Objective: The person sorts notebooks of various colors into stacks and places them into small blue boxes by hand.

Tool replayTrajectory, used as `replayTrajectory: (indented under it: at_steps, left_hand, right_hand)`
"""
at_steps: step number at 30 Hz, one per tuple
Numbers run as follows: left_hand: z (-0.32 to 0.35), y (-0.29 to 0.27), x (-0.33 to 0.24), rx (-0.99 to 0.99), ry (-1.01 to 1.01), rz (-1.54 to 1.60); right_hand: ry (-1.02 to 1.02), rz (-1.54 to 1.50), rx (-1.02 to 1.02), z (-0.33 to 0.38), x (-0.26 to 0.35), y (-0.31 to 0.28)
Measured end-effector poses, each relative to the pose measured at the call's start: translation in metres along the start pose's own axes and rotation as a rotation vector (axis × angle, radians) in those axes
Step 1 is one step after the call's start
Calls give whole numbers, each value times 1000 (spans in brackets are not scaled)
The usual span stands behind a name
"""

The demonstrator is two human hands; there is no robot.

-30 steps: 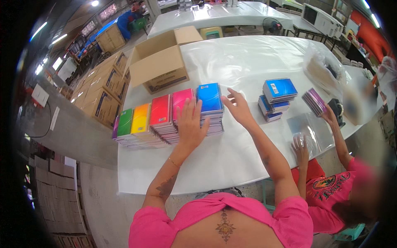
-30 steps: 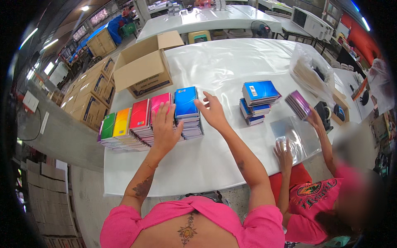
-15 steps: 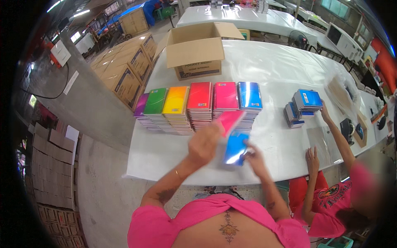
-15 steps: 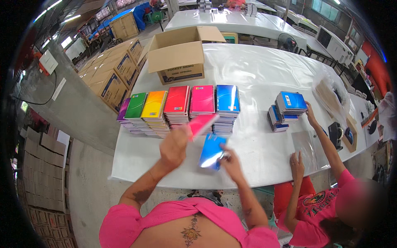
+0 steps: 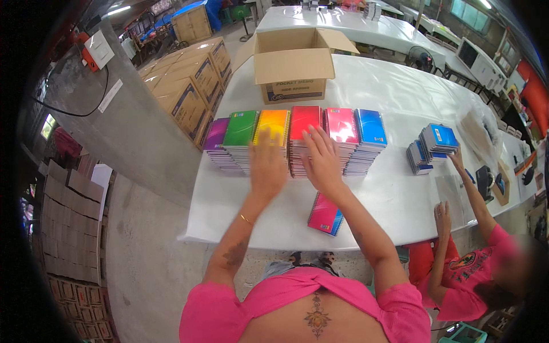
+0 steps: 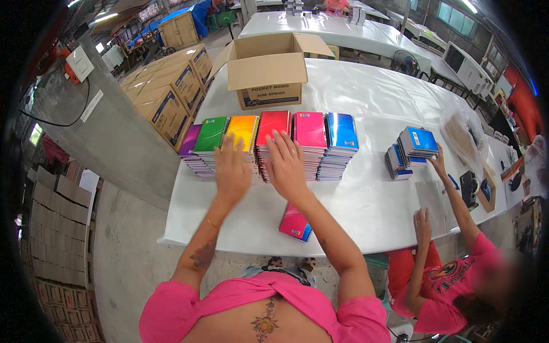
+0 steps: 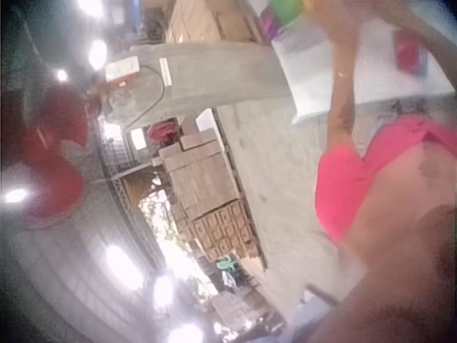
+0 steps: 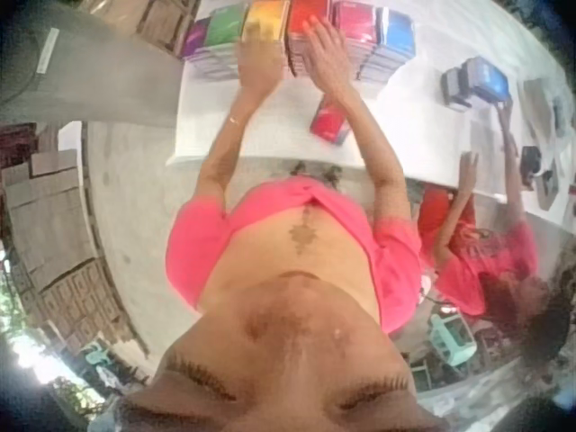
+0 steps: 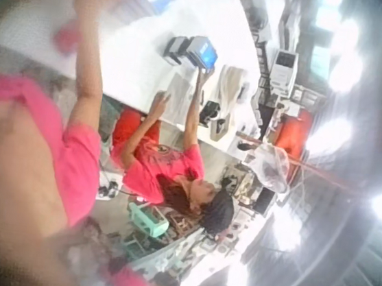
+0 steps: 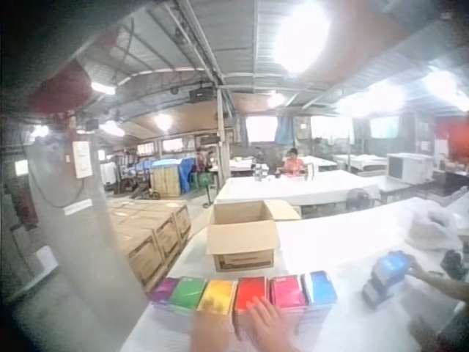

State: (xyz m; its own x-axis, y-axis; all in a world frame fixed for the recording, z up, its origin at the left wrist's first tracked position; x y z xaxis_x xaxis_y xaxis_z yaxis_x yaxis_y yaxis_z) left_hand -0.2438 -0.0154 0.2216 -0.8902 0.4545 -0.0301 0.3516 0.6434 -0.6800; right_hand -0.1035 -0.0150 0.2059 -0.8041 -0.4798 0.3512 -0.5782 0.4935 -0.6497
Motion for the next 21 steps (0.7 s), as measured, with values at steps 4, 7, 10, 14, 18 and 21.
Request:
replayTrajectory:
  at_steps: [4,7,10,14,18,21]
  left_hand:
    - [9,26,67,251,74,31]
    - [9,2,67,264,122,163]
    - [21,-57,60,-59,21,252]
    - [83,-60,-3,-130,203,509]
    - [223,72,-57,438,292,692]
    - [227,79,-76,555,344,649]
  right_hand:
    - [-38,120,130,-22,1,35]
    - [-25,66,53,-9,-1,2]
    - [84,-280,-98,45,-11,-55]
    - [194,-414,300,166,-82,10]
    - [166,-229,434,211,-88,46]
    - [402,-376,239,214,-108,38]
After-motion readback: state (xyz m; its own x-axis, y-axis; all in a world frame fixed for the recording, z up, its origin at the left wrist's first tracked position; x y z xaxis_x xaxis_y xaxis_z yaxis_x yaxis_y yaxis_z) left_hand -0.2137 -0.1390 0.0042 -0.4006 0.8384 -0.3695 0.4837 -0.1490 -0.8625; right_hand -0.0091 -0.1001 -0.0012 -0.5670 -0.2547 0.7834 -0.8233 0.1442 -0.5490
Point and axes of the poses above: each hand's wrist, its own z-axis away from the middle knuckle, its own y-axis out of the palm, x = y × z, the point moved 8 cm from there along -z, towards the middle knuckle, and after that the axes turned 4 degrees about x, right-handed, at the moved point
